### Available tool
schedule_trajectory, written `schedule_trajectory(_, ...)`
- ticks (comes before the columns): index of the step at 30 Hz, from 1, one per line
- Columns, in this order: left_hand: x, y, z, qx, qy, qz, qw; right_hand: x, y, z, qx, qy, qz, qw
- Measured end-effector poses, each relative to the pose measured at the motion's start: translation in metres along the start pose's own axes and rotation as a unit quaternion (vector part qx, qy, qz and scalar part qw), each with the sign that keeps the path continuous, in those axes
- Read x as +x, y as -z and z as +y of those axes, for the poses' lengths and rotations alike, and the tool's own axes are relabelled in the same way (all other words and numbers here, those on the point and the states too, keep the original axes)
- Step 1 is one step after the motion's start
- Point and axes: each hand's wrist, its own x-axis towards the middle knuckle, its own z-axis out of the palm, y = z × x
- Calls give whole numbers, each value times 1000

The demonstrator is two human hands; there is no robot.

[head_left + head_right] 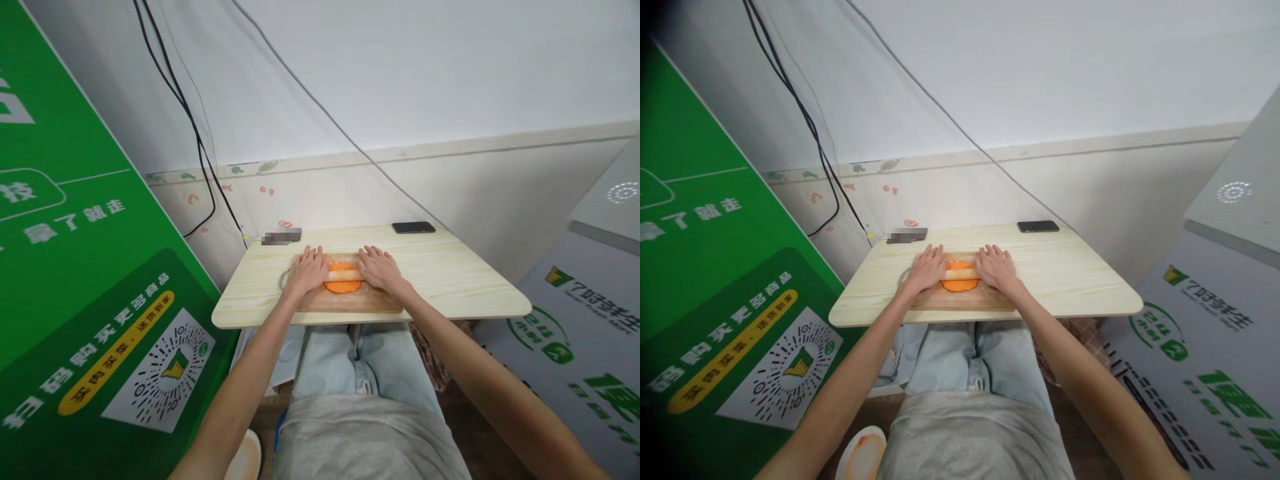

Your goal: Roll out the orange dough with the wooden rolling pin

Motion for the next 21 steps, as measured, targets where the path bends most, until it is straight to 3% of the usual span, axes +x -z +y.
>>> schedule_trajectory(3, -4, 2, 2, 21, -5, -5, 1000, -2, -1, 0, 3, -10, 5, 1000)
schedule_trajectory(11, -68, -14, 15, 32, -10, 109, 994, -64, -10, -21, 13, -50, 94, 994)
schedule_trajectory(14, -57, -12, 15, 26, -4, 94, 995, -60, -8, -24, 10, -71, 86, 994)
schedule_trajectory(21, 5, 7, 7, 16, 23, -22, 999, -1, 12, -12, 32, -67, -13, 997)
